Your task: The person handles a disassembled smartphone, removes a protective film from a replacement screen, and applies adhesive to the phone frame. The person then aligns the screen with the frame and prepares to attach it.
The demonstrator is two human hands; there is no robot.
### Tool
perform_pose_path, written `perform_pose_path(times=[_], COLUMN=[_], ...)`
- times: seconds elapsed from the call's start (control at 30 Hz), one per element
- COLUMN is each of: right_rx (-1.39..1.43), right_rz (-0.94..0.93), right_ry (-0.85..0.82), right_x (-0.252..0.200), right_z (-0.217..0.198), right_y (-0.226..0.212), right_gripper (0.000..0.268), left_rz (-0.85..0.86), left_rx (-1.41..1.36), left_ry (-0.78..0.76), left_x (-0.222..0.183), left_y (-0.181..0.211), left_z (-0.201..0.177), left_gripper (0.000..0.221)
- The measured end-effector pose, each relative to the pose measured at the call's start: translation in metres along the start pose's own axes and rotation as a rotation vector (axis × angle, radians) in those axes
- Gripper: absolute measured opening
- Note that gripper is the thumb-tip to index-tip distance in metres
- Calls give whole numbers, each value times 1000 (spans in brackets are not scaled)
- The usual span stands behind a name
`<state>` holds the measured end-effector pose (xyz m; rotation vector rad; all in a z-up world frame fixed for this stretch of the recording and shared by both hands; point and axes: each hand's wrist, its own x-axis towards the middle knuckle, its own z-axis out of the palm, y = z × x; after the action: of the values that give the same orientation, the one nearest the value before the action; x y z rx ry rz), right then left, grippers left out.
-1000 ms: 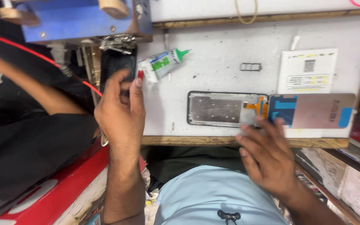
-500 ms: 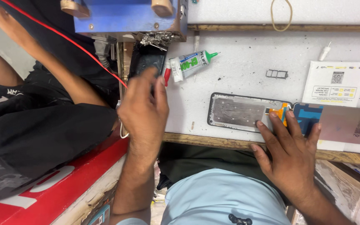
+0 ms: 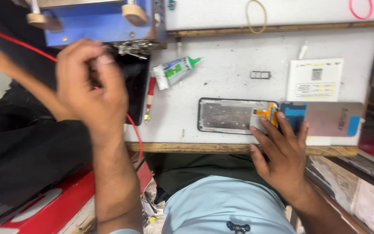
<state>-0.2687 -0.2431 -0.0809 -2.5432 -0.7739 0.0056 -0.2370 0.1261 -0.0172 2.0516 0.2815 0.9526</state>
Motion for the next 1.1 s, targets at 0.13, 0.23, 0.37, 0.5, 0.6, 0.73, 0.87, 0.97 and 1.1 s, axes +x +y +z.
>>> perform_pose_path(times=[0.13,0.23,0.37,0.5,0.6,0.73,0.87,0.97,1.1], right_rx=[63,223,572,727,830,986,816,421,-44], right_rz=[-21,-4,187,112,184,404,411,9,33], right_ry=[71,172,-62,-171,-189,-200,-94,238,86], right_x=[1,-3,-11,-9,-6,-3,-2,11,19], right_z=[-7,-18,-34,-22,-16,-16,-24,-25,-40], right_y=[0,-7,-19,-22,-19,-16,-13,-4,7], right_gripper=[29,22,30,12,9,11,13,10,36], left_rz=[-167,-77,152,14,-152,-221,-336,-540,-412], left_rx=[-160,194,-226,-362,-353,-291,-319,-347,-243], left_ry=[23,-347,-772,-802,-793,-846,-832,-808,-728], left_x=[-28,-63,-111,-133,-137,-136,-136,-134,-122], left_y=[19,47,78,87,86,88,88,87,87], left_z=[-8,-13,15,27,30,34,36,43,57], left_gripper=[2,12,26,24,28,30,22,21,10])
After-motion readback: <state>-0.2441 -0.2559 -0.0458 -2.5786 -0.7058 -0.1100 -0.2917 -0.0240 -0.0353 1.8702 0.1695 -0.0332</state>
